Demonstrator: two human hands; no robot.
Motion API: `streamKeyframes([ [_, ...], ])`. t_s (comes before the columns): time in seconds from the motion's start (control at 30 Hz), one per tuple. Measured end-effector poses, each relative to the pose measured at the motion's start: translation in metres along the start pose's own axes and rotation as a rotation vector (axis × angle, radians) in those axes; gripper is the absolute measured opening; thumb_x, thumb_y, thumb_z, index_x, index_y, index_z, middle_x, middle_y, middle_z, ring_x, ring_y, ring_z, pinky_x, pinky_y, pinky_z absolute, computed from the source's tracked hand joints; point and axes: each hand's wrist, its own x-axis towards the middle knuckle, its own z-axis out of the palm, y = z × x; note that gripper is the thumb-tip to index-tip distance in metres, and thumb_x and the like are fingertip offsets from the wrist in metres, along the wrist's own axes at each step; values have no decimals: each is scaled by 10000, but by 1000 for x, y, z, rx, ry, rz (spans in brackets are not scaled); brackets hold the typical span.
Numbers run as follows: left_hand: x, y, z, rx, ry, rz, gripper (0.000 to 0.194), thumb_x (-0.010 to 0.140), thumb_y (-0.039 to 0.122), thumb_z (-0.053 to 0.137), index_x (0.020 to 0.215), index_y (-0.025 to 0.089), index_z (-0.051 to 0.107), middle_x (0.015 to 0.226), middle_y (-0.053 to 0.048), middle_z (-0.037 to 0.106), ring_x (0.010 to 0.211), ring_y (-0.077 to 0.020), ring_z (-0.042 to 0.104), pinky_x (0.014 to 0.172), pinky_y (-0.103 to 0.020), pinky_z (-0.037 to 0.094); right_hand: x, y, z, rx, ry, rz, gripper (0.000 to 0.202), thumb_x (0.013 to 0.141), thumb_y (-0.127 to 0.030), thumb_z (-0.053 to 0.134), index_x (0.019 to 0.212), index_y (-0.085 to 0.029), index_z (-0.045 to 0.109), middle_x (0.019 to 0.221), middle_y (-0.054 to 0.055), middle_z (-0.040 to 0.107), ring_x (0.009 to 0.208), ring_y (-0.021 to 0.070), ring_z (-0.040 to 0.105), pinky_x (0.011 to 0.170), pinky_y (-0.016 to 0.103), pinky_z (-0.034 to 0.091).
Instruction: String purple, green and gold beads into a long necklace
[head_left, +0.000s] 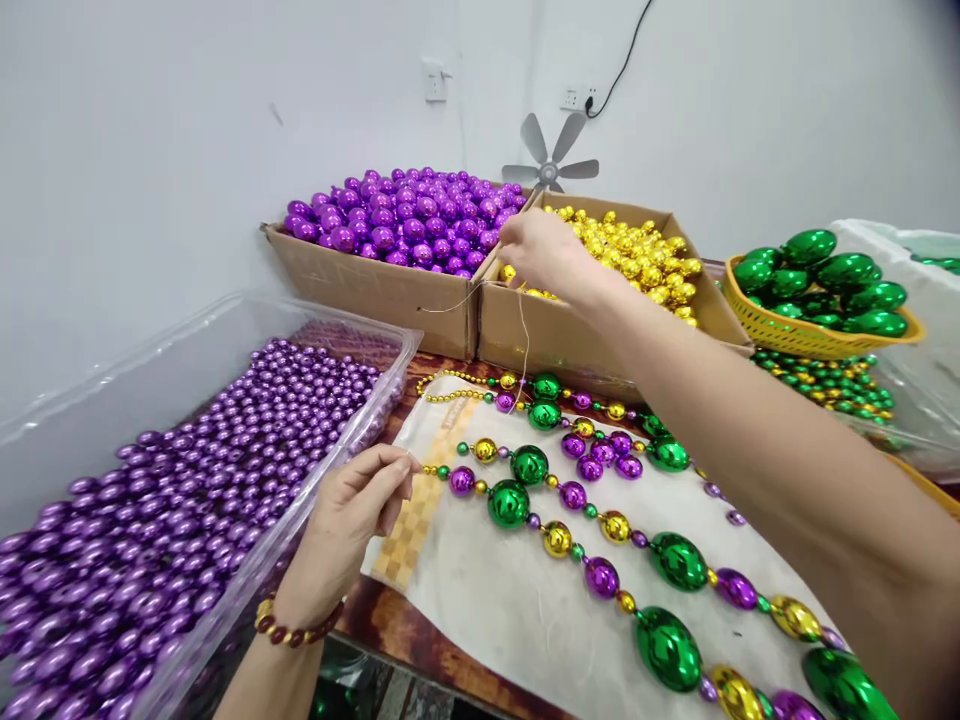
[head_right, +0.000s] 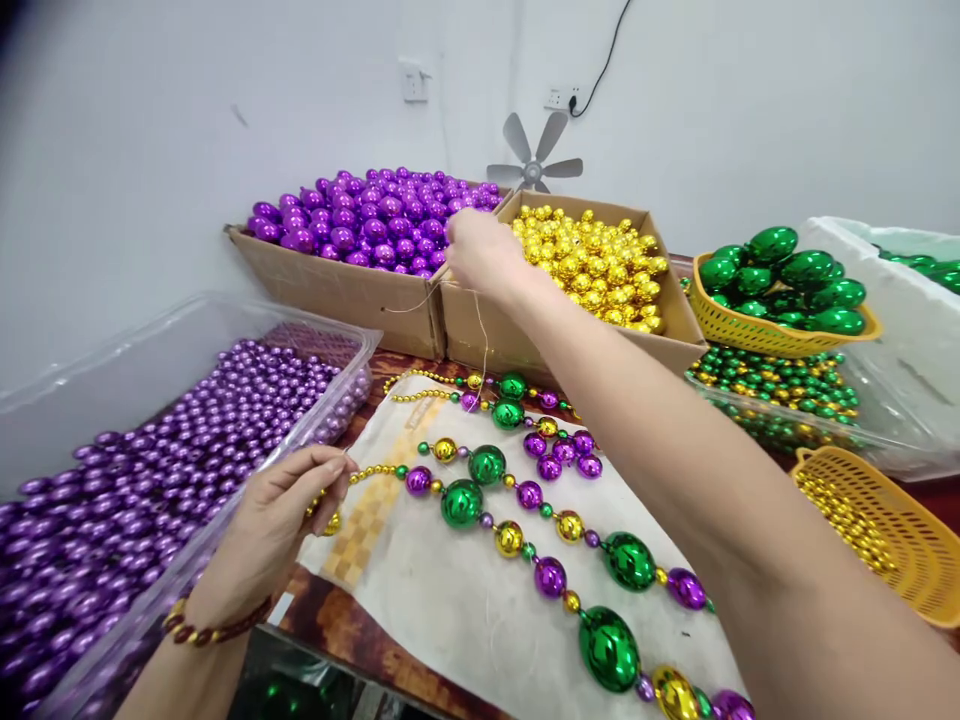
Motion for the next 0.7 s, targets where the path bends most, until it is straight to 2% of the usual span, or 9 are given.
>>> streamKeyframes([
  [0.07,2,8,-1,-34,-14,12,157,856,334,575,832,192,639,625,27,508,425,-58,349,396,-200,244,-34,-9,22,-100,-357,-94,70,821,-138,616,756,-117,628,758,26,635,491,87,587,478,204,486],
  [0.1,3,12,-1,-49,-16,26,152,853,325,578,823,190,641,611,28,499,424,-59,346,397,-202,243,-50,-13,33,-73,-581,-65,111,841,-233,613,814,-128,636,804,33,645,498,101,600,460,213,488],
  [0.17,4,20,-3,-84,0,53,137,847,308,587,797,190,637,585,33,479,428,-60,339,403,-201,243,-76,-20,51,-4,-994,35,157,837,-284,623,925,-154,620,871,27,657,566,114,624,493,214,504],
  [0.2,4,24,-4,-103,14,64,132,846,303,589,790,192,633,577,35,472,432,-61,338,408,-199,245,-85,-21,57,-12,-1125,64,150,836,-275,622,929,-157,621,849,16,652,591,112,618,509,207,500],
  [0.23,4,26,-5,-116,26,72,128,846,301,590,789,195,630,574,36,468,437,-63,341,411,-198,247,-90,-22,61,-34,-1186,58,119,840,-249,611,911,-156,629,808,1,643,609,105,603,524,193,486],
  [0.3,2,29,-7,-114,29,80,119,845,305,594,803,200,632,573,38,468,443,-65,347,414,-197,252,-91,-22,63,-111,-1134,-52,100,860,-201,575,834,-151,658,728,-18,619,645,93,570,566,176,450],
  [0.4,0,28,-7,-47,-15,75,123,836,321,606,828,202,637,554,44,451,436,-68,353,414,-200,264,-84,-24,62,-327,-865,-277,179,880,-193,542,759,-162,670,741,-12,641,700,101,557,622,196,392],
  [0.53,2,28,-4,-73,61,103,174,870,353,550,854,202,636,547,42,457,407,-69,354,391,-211,261,-77,-34,67,-788,-553,-580,159,897,-227,509,830,-194,649,780,10,664,679,136,537,547,251,238],
  [0.7,5,39,-8,-71,136,165,170,880,331,531,856,208,646,550,31,485,399,-75,381,373,-219,271,-60,-41,63,-943,-317,-796,202,922,-218,436,941,-205,636,828,-7,660,731,151,559,543,267,149],
])
